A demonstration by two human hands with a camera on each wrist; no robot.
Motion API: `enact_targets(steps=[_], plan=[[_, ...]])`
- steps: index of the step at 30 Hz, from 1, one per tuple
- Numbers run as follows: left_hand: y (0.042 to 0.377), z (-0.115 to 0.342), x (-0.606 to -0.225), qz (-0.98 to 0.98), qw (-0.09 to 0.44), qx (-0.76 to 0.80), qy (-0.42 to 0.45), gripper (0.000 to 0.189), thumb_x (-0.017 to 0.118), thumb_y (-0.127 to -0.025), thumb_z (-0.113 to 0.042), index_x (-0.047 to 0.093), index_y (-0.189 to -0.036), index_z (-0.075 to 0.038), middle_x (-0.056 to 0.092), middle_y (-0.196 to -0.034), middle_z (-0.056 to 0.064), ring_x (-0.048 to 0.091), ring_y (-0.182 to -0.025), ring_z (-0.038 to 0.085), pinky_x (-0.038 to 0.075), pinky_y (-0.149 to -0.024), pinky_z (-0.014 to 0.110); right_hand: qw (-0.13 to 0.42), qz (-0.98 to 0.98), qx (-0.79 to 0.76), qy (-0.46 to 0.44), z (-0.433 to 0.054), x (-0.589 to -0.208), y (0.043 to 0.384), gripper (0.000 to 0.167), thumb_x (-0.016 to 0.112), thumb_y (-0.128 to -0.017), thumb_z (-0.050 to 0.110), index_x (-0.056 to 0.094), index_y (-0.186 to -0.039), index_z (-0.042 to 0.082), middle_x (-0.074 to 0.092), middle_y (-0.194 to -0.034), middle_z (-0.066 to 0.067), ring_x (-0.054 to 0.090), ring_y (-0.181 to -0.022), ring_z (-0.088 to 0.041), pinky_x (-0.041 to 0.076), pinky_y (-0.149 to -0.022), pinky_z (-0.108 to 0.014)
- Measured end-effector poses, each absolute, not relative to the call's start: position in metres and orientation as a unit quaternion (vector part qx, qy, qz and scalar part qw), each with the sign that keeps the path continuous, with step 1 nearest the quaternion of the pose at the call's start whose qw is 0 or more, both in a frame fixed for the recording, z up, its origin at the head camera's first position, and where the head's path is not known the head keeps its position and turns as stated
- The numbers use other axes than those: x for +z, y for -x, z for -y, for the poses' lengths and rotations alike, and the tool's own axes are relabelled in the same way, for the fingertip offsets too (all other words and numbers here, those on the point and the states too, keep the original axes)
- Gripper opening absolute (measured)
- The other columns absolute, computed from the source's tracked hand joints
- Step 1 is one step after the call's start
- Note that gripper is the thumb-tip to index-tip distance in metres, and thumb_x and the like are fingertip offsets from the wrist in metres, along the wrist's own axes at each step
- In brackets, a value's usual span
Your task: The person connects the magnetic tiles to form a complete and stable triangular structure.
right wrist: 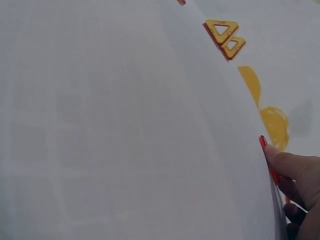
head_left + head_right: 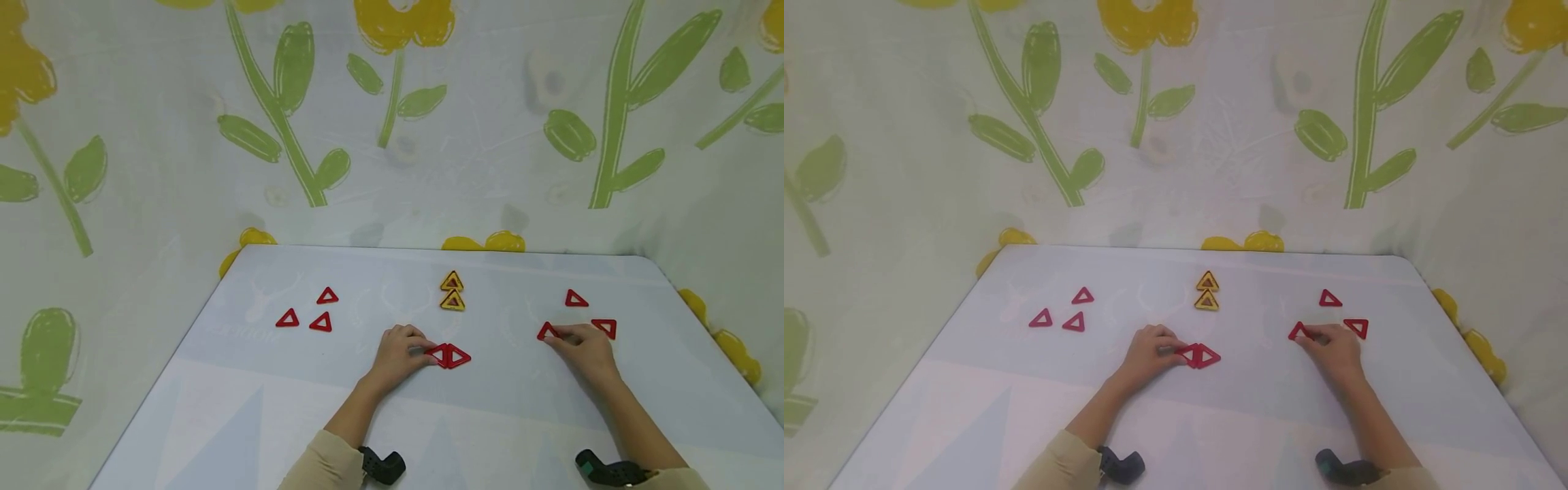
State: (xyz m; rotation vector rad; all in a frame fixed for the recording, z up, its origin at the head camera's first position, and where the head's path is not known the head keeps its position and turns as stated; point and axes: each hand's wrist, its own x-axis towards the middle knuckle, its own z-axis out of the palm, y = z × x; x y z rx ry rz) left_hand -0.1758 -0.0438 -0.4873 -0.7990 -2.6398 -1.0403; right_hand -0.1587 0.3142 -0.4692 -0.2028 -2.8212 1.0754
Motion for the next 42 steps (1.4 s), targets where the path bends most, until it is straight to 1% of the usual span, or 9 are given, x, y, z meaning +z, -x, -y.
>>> enact_targets(steps=[5, 13, 19, 23, 29, 32, 39, 42], plan=[[0.175, 0.045, -0.487, 0.893, 0.095, -0.351, 0.267, 0.025, 0.077, -0.074, -0.031, 0.076, -0.095, -0.018, 0.060, -0.095, -0.003, 0.051, -0.093, 0.015, 0.036, -0.083, 0.034, 0.042, 0.932, 0.358, 0.038, -0.308, -0.467, 0.160, 0.051, 0.068, -0.085, 0.039, 0.064, -0.118, -0.001, 0.058, -0.117, -0.021, 0.052, -0.103, -0.032, 0.046, -0.066, -0.022], [0.176, 0.045, -0.488, 0.889, 0.101, -0.351, 0.274, 0.026, 0.077, -0.074, -0.032, 0.076, -0.096, -0.018, 0.061, -0.094, -0.003, 0.052, -0.091, 0.014, 0.037, -0.083, 0.034, 0.049, 0.936, 0.348, 0.000, -0.300, -0.468, 0.165, 0.044, 0.071, -0.084, 0.034, 0.068, -0.113, -0.001, 0.063, -0.107, -0.018, 0.054, -0.095, -0.028, 0.046, -0.066, -0.024], [0.176, 0.045, -0.489, 0.890, 0.106, -0.347, 0.275, 0.026, 0.077, -0.074, -0.032, 0.076, -0.095, -0.018, 0.061, -0.094, -0.003, 0.052, -0.090, 0.014, 0.037, -0.082, 0.033, 0.034, 0.933, 0.358, -0.019, -0.293, -0.468, 0.167, 0.042, 0.071, -0.084, 0.032, 0.068, -0.113, 0.001, 0.061, -0.108, -0.015, 0.049, -0.101, -0.028, 0.046, -0.071, -0.028], [0.175, 0.045, -0.488, 0.890, 0.108, -0.346, 0.276, 0.026, 0.077, -0.073, -0.033, 0.076, -0.095, -0.018, 0.061, -0.094, -0.003, 0.052, -0.090, 0.014, 0.037, -0.081, 0.033, 0.025, 0.932, 0.359, -0.035, -0.289, -0.469, 0.170, 0.040, 0.072, -0.084, 0.030, 0.068, -0.113, 0.002, 0.062, -0.107, -0.014, 0.048, -0.101, -0.027, 0.047, -0.072, -0.028], [0.175, 0.045, -0.487, 0.890, 0.103, -0.348, 0.274, 0.026, 0.077, -0.074, -0.033, 0.076, -0.096, -0.019, 0.061, -0.094, -0.004, 0.052, -0.091, 0.014, 0.037, -0.082, 0.034, 0.012, 0.934, 0.352, -0.062, -0.285, -0.470, 0.174, 0.038, 0.072, -0.083, 0.028, 0.069, -0.113, 0.005, 0.062, -0.108, -0.013, 0.047, -0.101, -0.026, 0.045, -0.076, -0.034], [0.176, 0.044, -0.487, 0.891, 0.100, -0.349, 0.273, 0.026, 0.077, -0.074, -0.032, 0.076, -0.096, -0.019, 0.061, -0.094, -0.004, 0.052, -0.091, 0.014, 0.037, -0.083, 0.034, 0.018, 0.934, 0.347, -0.082, -0.283, -0.470, 0.175, 0.035, 0.073, -0.082, 0.026, 0.070, -0.111, 0.006, 0.064, -0.107, -0.011, 0.048, -0.101, -0.026, 0.043, -0.077, -0.035], [0.176, 0.044, -0.487, 0.892, 0.097, -0.349, 0.272, 0.027, 0.077, -0.074, -0.032, 0.076, -0.097, -0.018, 0.061, -0.094, -0.003, 0.052, -0.092, 0.015, 0.037, -0.083, 0.034, 0.043, 0.930, 0.341, -0.129, -0.277, -0.471, 0.177, 0.030, 0.076, -0.080, 0.022, 0.072, -0.106, 0.007, 0.066, -0.099, -0.006, 0.050, -0.095, -0.022, 0.043, -0.075, -0.031], [0.176, 0.044, -0.487, 0.891, 0.098, -0.349, 0.273, 0.027, 0.077, -0.073, -0.033, 0.076, -0.097, -0.019, 0.061, -0.094, -0.004, 0.052, -0.091, 0.014, 0.037, -0.083, 0.034, 0.054, 0.930, 0.337, -0.138, -0.273, -0.473, 0.178, 0.029, 0.076, -0.079, 0.022, 0.073, -0.104, 0.007, 0.065, -0.095, -0.004, 0.049, -0.093, -0.020, 0.042, -0.075, -0.032]])
